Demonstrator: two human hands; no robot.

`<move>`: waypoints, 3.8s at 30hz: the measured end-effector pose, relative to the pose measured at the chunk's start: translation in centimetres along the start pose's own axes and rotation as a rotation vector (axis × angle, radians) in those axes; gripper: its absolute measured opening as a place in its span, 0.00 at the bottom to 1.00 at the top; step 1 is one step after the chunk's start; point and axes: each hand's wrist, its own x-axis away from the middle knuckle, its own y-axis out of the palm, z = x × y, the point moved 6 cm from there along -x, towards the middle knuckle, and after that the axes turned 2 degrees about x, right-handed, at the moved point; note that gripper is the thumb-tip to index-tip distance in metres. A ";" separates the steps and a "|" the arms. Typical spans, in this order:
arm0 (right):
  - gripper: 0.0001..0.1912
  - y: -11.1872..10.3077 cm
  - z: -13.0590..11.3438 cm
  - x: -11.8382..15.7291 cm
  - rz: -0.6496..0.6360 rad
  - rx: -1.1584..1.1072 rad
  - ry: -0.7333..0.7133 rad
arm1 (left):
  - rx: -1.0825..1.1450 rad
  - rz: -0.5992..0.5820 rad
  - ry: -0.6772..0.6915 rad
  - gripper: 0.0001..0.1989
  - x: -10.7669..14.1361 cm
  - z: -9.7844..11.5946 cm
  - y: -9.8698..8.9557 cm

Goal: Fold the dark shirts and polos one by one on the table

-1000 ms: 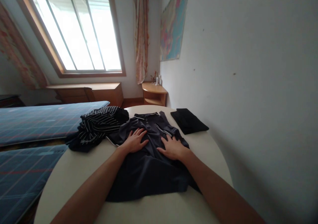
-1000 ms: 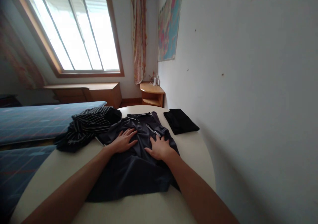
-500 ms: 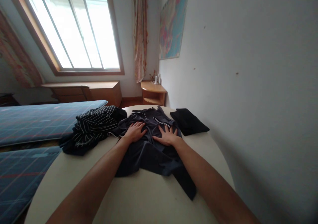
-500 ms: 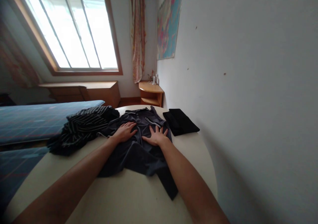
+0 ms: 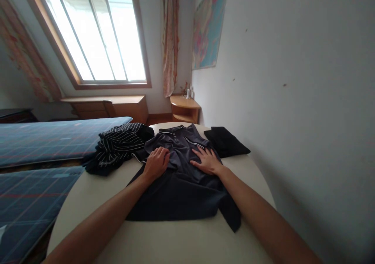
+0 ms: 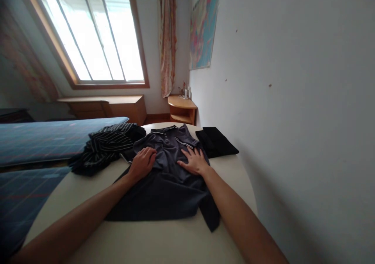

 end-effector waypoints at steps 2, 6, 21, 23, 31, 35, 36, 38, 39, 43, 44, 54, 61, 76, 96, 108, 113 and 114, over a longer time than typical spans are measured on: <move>0.44 0.0 0.2 0.7 -0.013 0.002 -0.025 | 0.025 -0.012 0.010 0.15 1.1 0.1 -0.6; 0.44 -0.3 0.4 1.4 -0.050 -0.006 -0.035 | 0.028 -0.092 0.024 0.14 2.3 0.2 -0.4; 0.50 -0.1 -1.8 -1.4 -0.217 -0.064 0.234 | -0.165 -0.259 -0.104 0.20 -2.7 -0.6 3.6; 0.51 0.4 -1.6 -1.6 -0.168 -0.067 0.237 | -0.155 -0.225 -0.117 0.19 -2.8 -0.7 3.8; 0.42 0.5 -1.4 -1.0 0.093 -0.057 0.166 | 0.108 -0.152 0.040 0.17 -0.6 3.0 0.6; 0.35 -0.1 -1.5 -0.7 0.141 -0.121 0.110 | 0.190 -0.410 0.260 0.28 1.4 7.1 1.1; 0.33 -0.3 -1.5 -0.6 0.145 -0.141 0.081 | 0.168 -0.449 0.297 0.29 1.8 7.6 1.5; 0.30 -0.7 -1.4 -0.3 0.135 -0.187 0.005 | 0.110 -0.468 0.323 0.28 2.1 7.7 2.2; 0.28 -0.9 -1.2 0.0 0.128 -0.216 -0.041 | 0.085 -0.461 0.322 0.25 2.0 7.4 2.4; 0.24 -2.2 0.1 1.7 0.113 -0.354 -0.172 | 0.002 -0.406 0.285 0.19 1.3 5.2 2.8; 0.23 -2.6 0.6 2.1 0.110 -0.375 -0.174 | -0.019 -0.391 0.273 0.19 1.0 4.6 2.7; 0.27 -2.2 1.2 2.9 0.064 -0.307 -0.178 | 0.058 -0.253 0.249 0.16 0.1 4.8 0.3; 0.19 -1.2 2.8 2.1 0.115 -0.157 -0.121 | 0.365 -0.643 0.517 0.16 3.4 12.1 -0.1; 0.22 -2.6 -1.7 2.8 0.287 0.090 -0.102 | 0.426 -0.666 0.435 0.22 3.7 12.0 -0.1; 0.34 0.4 -3.6 6.7 0.001 0.037 -0.255 | 0.212 -0.585 0.149 0.31 8.4 12.1 1.2; 0.27 -3.5 -5.4 5.7 0.087 0.049 -0.262 | 0.011 -0.321 -0.019 0.28 0.7 2.3 1.7; 0.31 -2.3 -4.4 1.5 0.172 0.103 -0.205 | -0.086 -0.420 -0.089 0.32 0.5 0.2 4.0; 0.31 -2.1 -3.8 0.5 0.177 0.110 -0.178 | -0.084 -0.414 -0.079 0.32 0.6 0.3 4.1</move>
